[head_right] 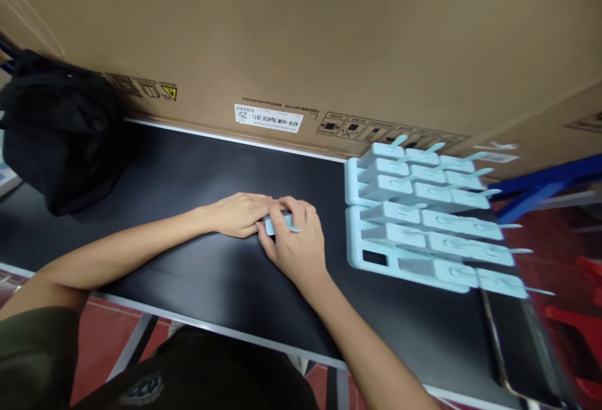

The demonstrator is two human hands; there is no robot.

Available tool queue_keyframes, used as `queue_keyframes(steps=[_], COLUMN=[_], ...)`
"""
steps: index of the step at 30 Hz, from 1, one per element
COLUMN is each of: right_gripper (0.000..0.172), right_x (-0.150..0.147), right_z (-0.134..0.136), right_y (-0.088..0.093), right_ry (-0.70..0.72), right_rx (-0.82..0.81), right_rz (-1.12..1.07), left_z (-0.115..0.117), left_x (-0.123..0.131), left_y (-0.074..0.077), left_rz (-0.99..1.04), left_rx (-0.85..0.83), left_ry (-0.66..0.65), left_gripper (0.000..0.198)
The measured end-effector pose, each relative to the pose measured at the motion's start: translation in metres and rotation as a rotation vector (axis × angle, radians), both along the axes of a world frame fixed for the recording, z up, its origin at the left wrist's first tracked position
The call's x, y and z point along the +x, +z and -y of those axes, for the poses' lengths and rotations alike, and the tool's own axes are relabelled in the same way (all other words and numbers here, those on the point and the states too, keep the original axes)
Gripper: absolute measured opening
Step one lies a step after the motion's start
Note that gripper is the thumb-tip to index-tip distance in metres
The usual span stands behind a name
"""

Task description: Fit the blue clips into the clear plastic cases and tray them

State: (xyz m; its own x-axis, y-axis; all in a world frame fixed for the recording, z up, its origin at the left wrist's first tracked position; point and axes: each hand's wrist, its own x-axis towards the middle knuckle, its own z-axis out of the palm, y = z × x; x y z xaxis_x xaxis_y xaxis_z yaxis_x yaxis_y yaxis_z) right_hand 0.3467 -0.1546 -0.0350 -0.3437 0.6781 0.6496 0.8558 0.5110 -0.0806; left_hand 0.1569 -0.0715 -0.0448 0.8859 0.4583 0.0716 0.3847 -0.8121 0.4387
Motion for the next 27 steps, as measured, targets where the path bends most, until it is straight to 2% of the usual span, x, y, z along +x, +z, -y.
queue_keyframes(steps=[2,4,6,8,11,13,15,18,21,23,27], right_gripper=[0.028,0.021,0.020,0.021,0.019,0.015,0.015,0.017,0.021,0.032,0.055], right_x=[-0.001,0.006,0.026,0.056,0.107,0.133,0.145,0.144,0.133,0.127,0.120], right_z=[0.000,0.004,0.014,0.026,0.044,0.053,0.059,0.061,0.057,0.055,0.054], right_y=[0.010,0.022,0.032,0.036,0.028,0.016,0.003,-0.010,-0.014,-0.014,-0.015], right_ry=[0.009,0.013,-0.027,-0.144,-0.353,-0.452,-0.510,-0.544,-0.631,-0.676,-0.647], right_rx=[-0.010,0.009,0.079,0.181,0.243,0.188,0.122,0.072,0.088,0.103,0.077], right_rz=[0.043,0.048,0.010,-0.019,0.054,0.089,0.084,0.081,0.079,0.042,-0.004], left_z=[0.001,0.002,0.003,0.004,0.004,0.004,0.003,0.002,0.002,0.003,0.003], left_x=[0.000,0.001,0.001,0.001,0.000,0.000,-0.001,-0.001,0.000,0.000,0.000], left_y=[-0.001,-0.002,-0.003,-0.003,-0.004,-0.005,-0.005,-0.005,-0.005,-0.004,-0.004], left_rz=[0.013,0.038,0.042,0.034,0.021,0.022,0.033,0.045,0.038,0.034,0.041], left_rx=[0.014,0.033,0.062,0.086,0.108,0.117,0.118,0.115,0.117,0.120,0.119], left_ry=[-0.021,-0.078,-0.123,-0.135,-0.161,-0.172,-0.172,-0.173,-0.172,-0.169,-0.168], left_gripper=[0.043,0.051,0.063,0.066,0.056,0.050,0.048,0.048,0.048,0.047,0.047])
